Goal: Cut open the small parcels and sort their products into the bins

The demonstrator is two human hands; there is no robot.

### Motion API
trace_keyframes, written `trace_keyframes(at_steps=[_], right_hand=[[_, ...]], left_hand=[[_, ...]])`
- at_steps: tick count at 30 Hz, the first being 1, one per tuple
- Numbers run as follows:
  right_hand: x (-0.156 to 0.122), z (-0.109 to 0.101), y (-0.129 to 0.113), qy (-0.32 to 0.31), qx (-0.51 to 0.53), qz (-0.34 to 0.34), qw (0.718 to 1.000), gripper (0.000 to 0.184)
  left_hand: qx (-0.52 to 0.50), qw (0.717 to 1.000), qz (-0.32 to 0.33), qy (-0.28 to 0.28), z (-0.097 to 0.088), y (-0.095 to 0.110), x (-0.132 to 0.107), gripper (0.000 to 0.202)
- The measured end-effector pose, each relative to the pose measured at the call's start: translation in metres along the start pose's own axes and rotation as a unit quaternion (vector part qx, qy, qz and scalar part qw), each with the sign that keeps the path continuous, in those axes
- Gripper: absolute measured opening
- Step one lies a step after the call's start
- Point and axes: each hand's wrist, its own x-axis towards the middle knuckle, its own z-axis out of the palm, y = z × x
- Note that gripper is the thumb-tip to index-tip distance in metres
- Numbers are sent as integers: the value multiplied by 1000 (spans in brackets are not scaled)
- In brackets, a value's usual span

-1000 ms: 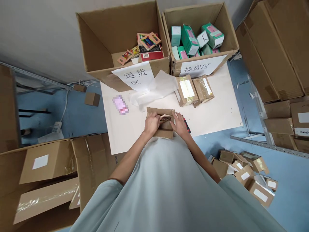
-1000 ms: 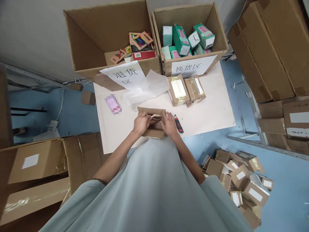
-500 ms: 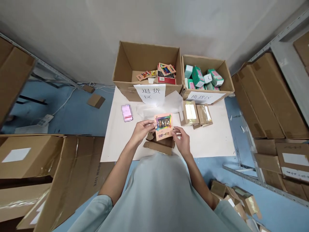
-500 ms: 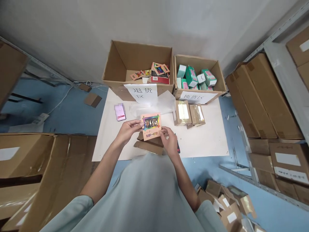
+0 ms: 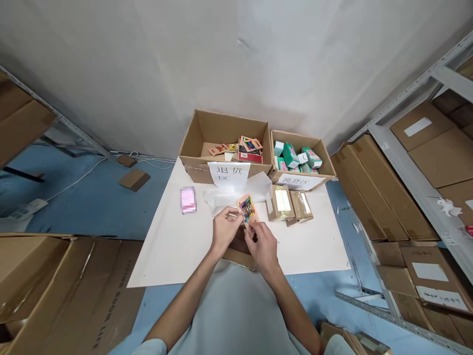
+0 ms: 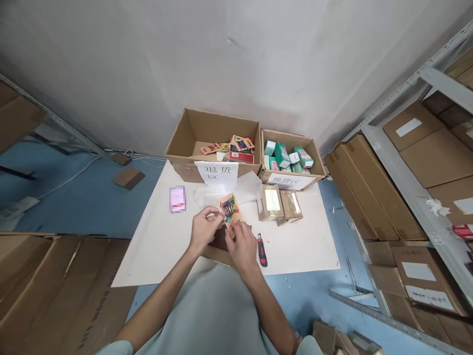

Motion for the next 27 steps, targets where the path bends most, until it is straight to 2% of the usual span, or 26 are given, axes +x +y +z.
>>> trace_keyframes(at_steps=[3,5,7,9,11,13,15,20,23,27], right_hand=[[8,2,4,27,38,34,998,23],[16,0,9,40,134,107,984,24],[24,-6,13,41,262,198,944,32],[30,-13,15,40,369,269,889,43],[32,-20,16,42,431,298,851,50],[31,-26,14,44,453,303,838,50],[28,-28,11,38,459,300,835,48],[29,-29,10,25,462,285,839,50],[39,-37,12,36,427,240,871,43],[53,-52,12,77,343,168,921,33]], left_hand=[[-31,999,-4,-41,1,2,-3,46],[-20,998,16,-55,-2,1,-2,57],[8,999,34,-26,-9,-1,0,66],[27,999,38,8,-18,-5,4,72],[22,999,26,-10,-26,-7,6,74],[-1,998,9,-62,-33,-6,6,69],[-19,995,6,-102,-36,-4,6,64],[-18,990,32,-135,-39,8,11,55],[5,987,78,-141,-39,18,18,49],[25,972,184,-142,-38,36,24,32]])
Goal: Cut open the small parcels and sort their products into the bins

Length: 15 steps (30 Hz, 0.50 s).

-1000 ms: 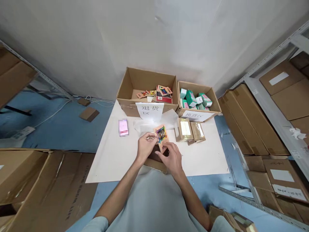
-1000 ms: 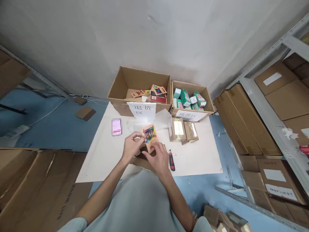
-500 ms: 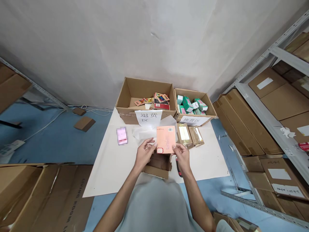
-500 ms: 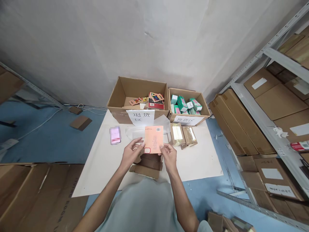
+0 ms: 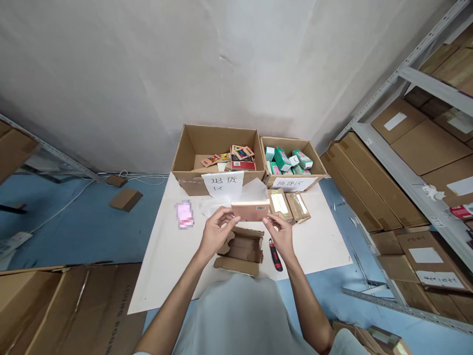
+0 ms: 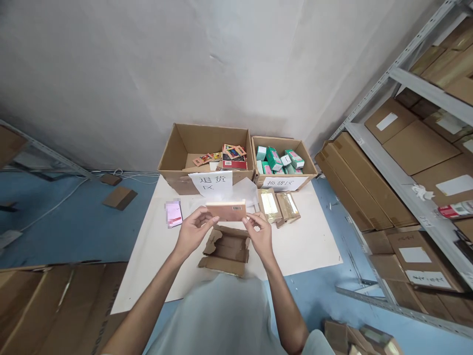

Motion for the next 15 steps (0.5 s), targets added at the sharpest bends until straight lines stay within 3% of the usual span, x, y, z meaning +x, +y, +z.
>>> trace_keyframes(at_steps=[4,8,12,15], right_hand=[[6,-4,-9,-27,24,-3,999,39],[6,-4,-10,-23,44,27,998,44],[6,-2,-7,-30,71,71,995,52],[10,-1,-2,-21,91,85,992,52]], left_hand=[[18,993,113,-5,-4,9,6,16],[85,983,161,-7,-8,10,3,15],[65,990,123,20,-2,6,-4,11],[0,998,20,65,7,4,-10,34]])
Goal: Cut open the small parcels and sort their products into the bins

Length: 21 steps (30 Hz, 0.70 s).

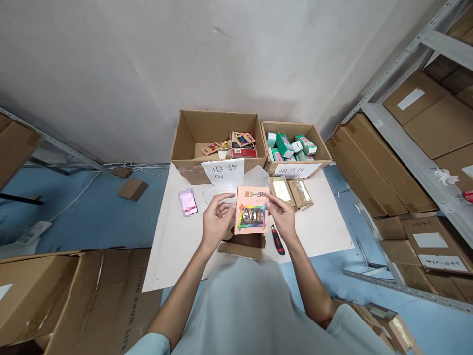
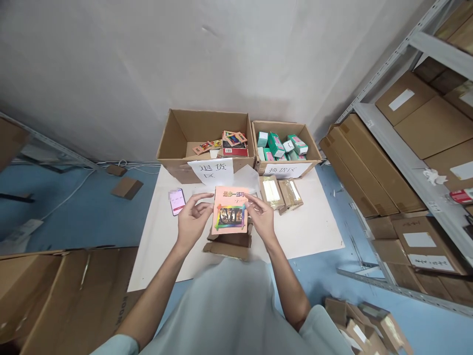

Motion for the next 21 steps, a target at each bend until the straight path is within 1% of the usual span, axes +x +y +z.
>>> trace_keyframes(at_steps=[2,4,6,7,9,11,13,15,18,20,21], right_hand=[[4,0,5,17,11,-3,1000,51],[8,-1,11,30,22,-5,999,51],[14,-2,18,37,34,-7,999,52],[17,-2,22,41,41,-7,998,53],[23,-3,29,45,59,2,997,52],[28,-3,35,43,92,19,995,51],[31,-2,40,37,125,33,991,49],[31,-1,43,31,137,33,990,48],[29,1,44,17,122,30,992,52],[28,1,43,19,101,35,994,58],[28,0,42,31,84,36,995,62]], left_hand=[[-10,997,-78,-9,3,-2,-4,46],[-3,990,-134,-42,6,-3,-8,54],[8,985,-157,-70,9,-2,-12,55],[18,984,-157,-78,12,0,-14,53],[52,987,-125,-83,19,6,-19,42],[102,988,-58,-97,28,13,-24,30],[158,978,18,-134,37,18,-29,23],[216,957,75,-177,45,19,-34,24],[278,928,126,-212,52,15,-42,25],[288,918,137,-234,55,10,-45,25],[287,916,137,-245,57,9,-47,26]])
